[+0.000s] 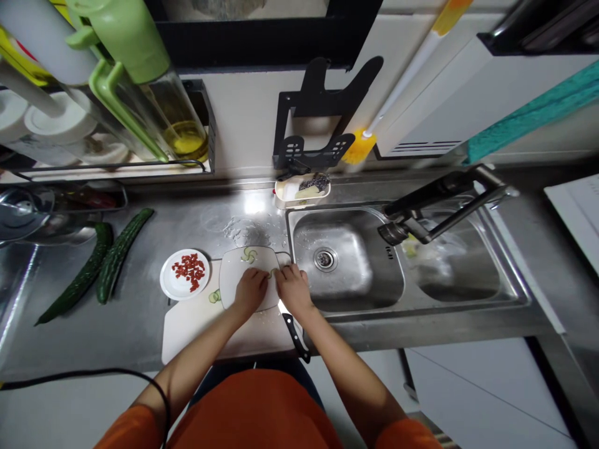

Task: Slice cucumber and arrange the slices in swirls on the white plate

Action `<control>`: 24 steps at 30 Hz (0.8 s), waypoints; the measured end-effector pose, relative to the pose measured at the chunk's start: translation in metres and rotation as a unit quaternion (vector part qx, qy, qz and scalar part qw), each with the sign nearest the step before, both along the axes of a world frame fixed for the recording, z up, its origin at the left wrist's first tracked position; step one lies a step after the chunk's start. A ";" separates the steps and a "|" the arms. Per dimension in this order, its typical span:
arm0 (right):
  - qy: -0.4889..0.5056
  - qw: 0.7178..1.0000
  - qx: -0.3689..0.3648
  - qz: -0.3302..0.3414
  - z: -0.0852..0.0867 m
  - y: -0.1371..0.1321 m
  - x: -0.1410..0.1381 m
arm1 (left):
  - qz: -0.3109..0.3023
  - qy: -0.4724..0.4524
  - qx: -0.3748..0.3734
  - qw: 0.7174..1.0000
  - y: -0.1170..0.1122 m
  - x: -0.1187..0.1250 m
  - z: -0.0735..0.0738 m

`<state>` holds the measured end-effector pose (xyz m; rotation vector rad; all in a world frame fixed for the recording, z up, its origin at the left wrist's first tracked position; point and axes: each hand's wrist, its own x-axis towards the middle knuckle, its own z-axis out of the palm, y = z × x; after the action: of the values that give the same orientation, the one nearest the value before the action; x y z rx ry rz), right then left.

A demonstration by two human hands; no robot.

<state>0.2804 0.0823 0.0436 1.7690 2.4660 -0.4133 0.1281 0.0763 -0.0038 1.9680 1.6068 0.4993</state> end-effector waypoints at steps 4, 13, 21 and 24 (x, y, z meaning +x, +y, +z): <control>-0.013 0.999 -0.026 -0.013 -0.009 -0.019 -0.005 | -0.027 0.008 0.016 0.999 -0.001 -0.004 0.001; -0.039 0.997 -0.052 -0.037 -0.014 -0.028 -0.016 | -0.069 0.025 0.032 0.997 -0.001 -0.007 0.001; -0.068 0.996 -0.038 -0.038 -0.014 -0.029 -0.017 | -0.068 0.036 0.058 0.995 -0.001 -0.008 -0.002; -0.075 0.996 -0.036 -0.036 -0.014 -0.030 -0.016 | -0.070 0.035 0.063 0.995 -0.001 -0.008 -0.004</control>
<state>0.2641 0.0526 0.0299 1.7951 2.2630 -0.3554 0.1197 0.0758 -0.0077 2.1974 1.4963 0.4921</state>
